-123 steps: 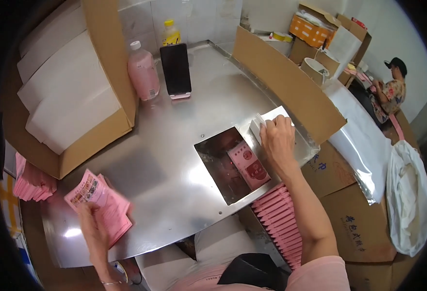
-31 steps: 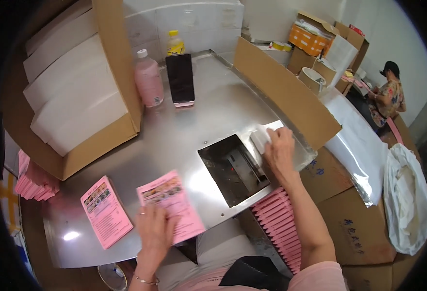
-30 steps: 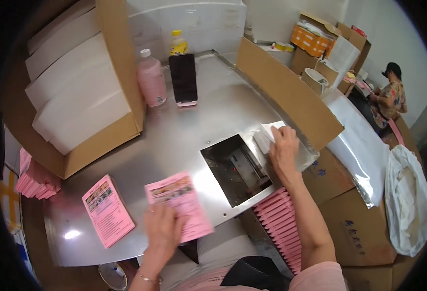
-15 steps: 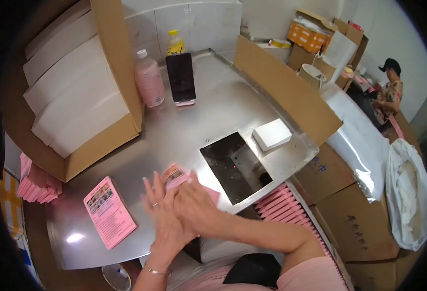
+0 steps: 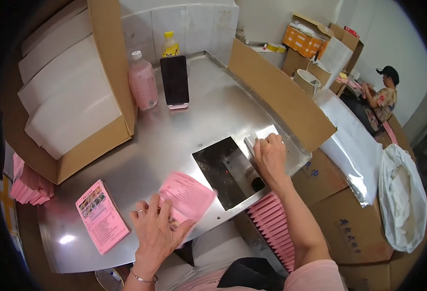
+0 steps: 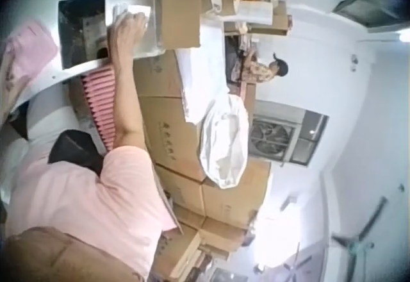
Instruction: Packaging stacks of pink tissue packets into plastic bags and cardboard boxes, and folding small white boxes.
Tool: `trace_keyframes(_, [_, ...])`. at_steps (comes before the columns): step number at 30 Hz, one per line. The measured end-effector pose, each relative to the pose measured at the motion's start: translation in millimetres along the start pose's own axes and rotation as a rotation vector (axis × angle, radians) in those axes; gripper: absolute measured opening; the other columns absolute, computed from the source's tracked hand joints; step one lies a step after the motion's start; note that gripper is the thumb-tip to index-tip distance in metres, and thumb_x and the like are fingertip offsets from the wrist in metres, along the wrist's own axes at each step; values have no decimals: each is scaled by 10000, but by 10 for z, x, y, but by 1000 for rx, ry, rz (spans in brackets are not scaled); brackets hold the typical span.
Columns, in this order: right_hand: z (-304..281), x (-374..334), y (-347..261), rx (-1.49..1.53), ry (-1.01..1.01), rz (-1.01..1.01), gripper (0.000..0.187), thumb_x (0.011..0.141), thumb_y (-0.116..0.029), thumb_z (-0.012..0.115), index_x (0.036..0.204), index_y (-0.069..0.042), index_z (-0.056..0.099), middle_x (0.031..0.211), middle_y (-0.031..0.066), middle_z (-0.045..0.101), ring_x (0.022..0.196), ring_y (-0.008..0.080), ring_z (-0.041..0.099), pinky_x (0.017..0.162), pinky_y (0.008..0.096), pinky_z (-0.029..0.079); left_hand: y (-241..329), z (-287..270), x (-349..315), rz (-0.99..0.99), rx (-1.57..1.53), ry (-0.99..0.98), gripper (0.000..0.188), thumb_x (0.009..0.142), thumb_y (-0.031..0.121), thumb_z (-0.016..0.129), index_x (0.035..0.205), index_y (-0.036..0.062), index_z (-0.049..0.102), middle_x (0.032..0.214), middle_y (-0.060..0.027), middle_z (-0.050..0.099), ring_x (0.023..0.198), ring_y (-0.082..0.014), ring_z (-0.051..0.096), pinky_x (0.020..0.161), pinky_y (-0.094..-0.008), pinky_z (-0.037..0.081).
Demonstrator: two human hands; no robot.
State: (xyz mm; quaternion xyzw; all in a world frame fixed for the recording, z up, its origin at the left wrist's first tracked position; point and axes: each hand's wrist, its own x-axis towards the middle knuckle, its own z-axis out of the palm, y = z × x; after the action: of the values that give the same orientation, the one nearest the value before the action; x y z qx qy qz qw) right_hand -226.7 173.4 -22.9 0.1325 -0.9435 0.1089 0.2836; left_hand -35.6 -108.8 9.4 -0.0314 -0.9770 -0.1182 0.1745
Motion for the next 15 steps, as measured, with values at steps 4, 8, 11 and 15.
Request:
trace_keyframes(4, [13, -33, 49, 115, 83, -45, 151, 840, -74, 630, 964, 7, 662, 913, 158, 555, 893, 338, 545, 766, 467, 439, -28, 193, -42, -4, -77, 85, 487, 748, 410, 747, 1055, 53, 624, 1129, -155, 566, 888, -320, 495, 766, -471, 380])
trace_keyframes(8, [-193, -22, -139, 185, 177, -78, 337, 786, 30, 601, 1120, 6, 647, 1046, 195, 619, 998, 376, 598, 876, 414, 483, -57, 296, -67, 91, -57, 21, 435, 740, 325, 740, 1059, 50, 627, 1098, -162, 562, 900, -322, 502, 752, -447, 401])
trace_keyframes(11, [-289, -385, -936, 421, 103, -546, 406, 821, 13, 563, 1226, -3, 584, 1138, 202, 611, 1127, 397, 588, 1005, 483, 468, -49, 152, -163, 188, -316, -105, 511, 705, 293, 744, 1138, 54, 614, 1047, -163, 540, 898, -326, 509, 764, -450, 409])
trace_keyframes(15, [-565, -1025, -1493, 488, -143, -919, 318, 810, -187, 643, 1097, -51, 658, 1105, 200, 592, 1175, 367, 545, 1093, 692, 250, -186, -171, -30, 36, -198, -165, 754, 664, 280, 765, 1347, 80, 517, 976, -150, 497, 887, -329, 515, 764, -451, 411])
